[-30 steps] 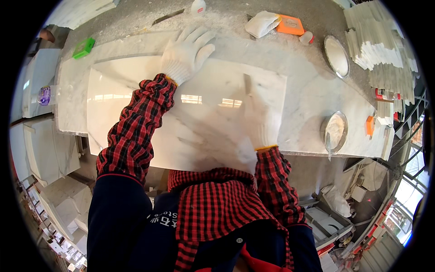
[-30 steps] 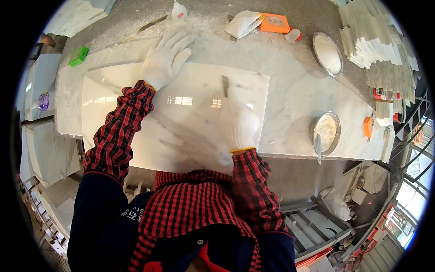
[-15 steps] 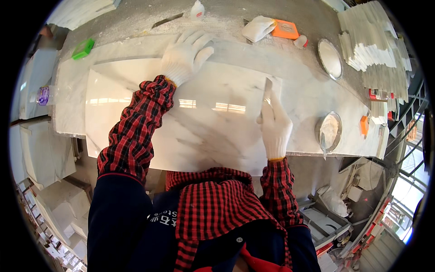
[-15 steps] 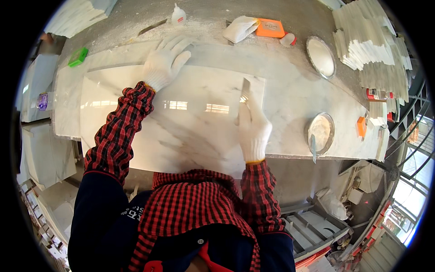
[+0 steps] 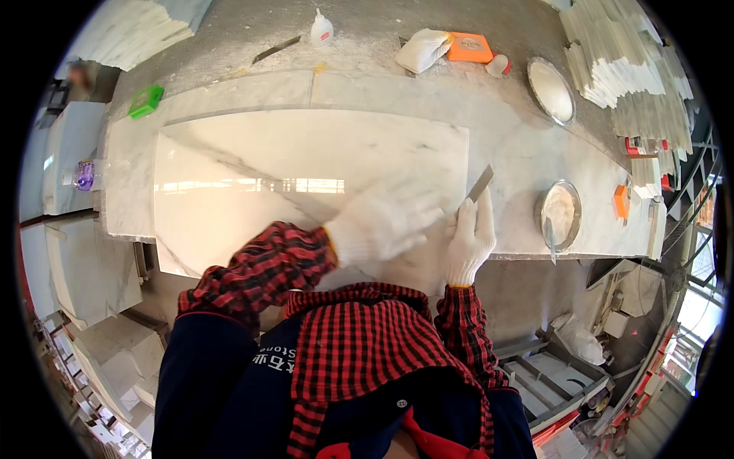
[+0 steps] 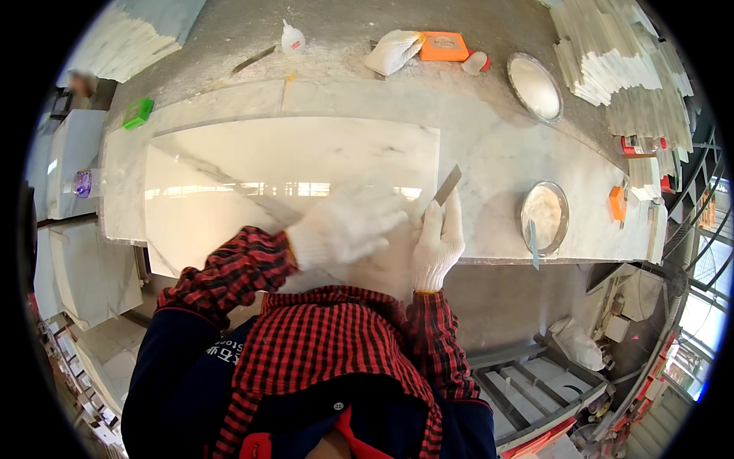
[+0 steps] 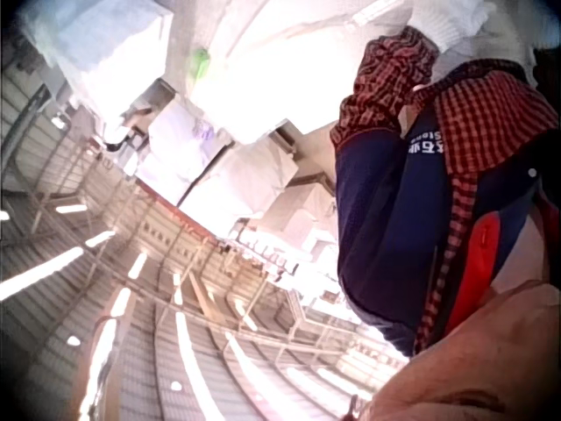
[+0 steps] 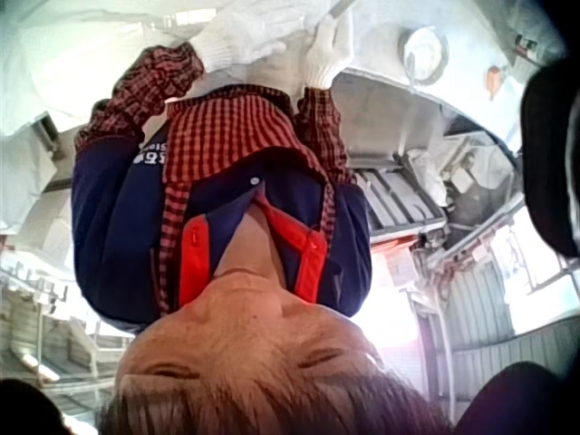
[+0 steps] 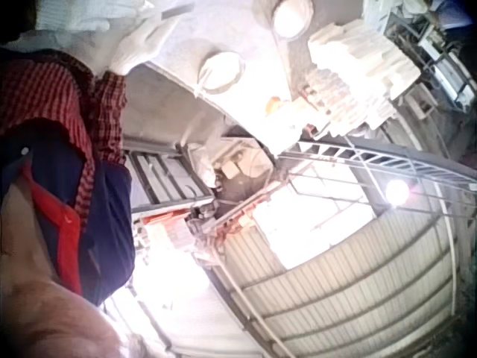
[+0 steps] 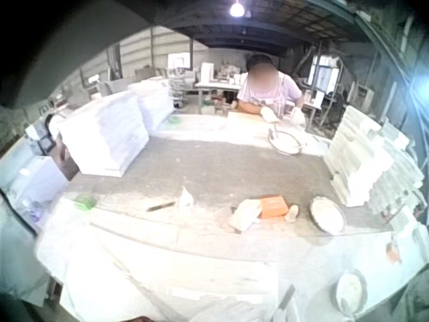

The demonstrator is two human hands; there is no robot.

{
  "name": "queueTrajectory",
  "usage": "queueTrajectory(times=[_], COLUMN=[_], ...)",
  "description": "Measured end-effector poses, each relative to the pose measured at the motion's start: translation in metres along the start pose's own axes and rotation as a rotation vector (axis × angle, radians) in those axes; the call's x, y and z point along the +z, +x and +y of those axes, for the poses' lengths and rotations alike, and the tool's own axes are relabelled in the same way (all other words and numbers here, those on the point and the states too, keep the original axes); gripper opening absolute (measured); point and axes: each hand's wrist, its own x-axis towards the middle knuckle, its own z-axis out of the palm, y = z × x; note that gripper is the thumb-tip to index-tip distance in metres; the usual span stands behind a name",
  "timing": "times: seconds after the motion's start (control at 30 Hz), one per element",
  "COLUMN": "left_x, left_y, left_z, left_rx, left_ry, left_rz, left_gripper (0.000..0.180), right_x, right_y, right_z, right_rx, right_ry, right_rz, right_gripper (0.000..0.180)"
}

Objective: The person picks up a large white rectangular tile and places it on a workbench. They use a metal spatula to scoop a white paste from a metal bowl and spread it evenly across the tile's surface. The person repeatedly scoops and spreads the paste, covering the entire tile.

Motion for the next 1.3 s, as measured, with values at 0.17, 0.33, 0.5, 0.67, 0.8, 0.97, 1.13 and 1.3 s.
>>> queueTrajectory(times=[0.17, 0.33, 0.5, 0.67, 0.8, 0.97, 1.13, 1.3], left_x=[0.038, -0.058, -0.076, -0.065, -0.061, -0.063, -0.060, -0.063], left_y=[-0.012, -0.051, -0.076, -0.076, -0.075, -0.075, -0.076, -0.077], left_z=[-0.076, -0.155, -0.155, -0.157, -0.161, -0.159, -0.159, -0.159], left_rx=[-0.369, -0.682, -0.562, -0.517, -0.503, -0.531, -0.531, -0.526], left_ry=[0.194, 0.825, 0.776, 0.642, 0.656, 0.629, 0.604, 0.602], left_rz=[-0.202, 0.240, 0.274, 0.310, 0.338, 0.339, 0.362, 0.369], left_gripper=[0.053, 0.058, 0.054, 0.049, 0.045, 0.045, 0.044, 0.041], right_x=[0.004, 0.004, 0.012, 0.043, 0.069, 0.077, 0.079, 0.076], right_y=[-0.006, -0.004, 0.014, 0.034, 0.029, 0.033, 0.027, 0.034], right_z=[0.007, 0.015, 0.016, 0.000, -0.011, 0.001, -0.018, -0.010], right_rx=[-0.106, -0.159, -0.355, -0.573, -0.509, -0.524, -0.428, -0.485], right_ry=[-0.084, -0.082, -0.450, -0.797, -0.915, -0.896, -0.927, -0.890], right_rz=[0.034, 0.035, -0.158, -0.318, -0.317, -0.302, -0.308, -0.344], right_gripper=[0.049, 0.047, 0.043, 0.041, 0.038, 0.036, 0.036, 0.036])
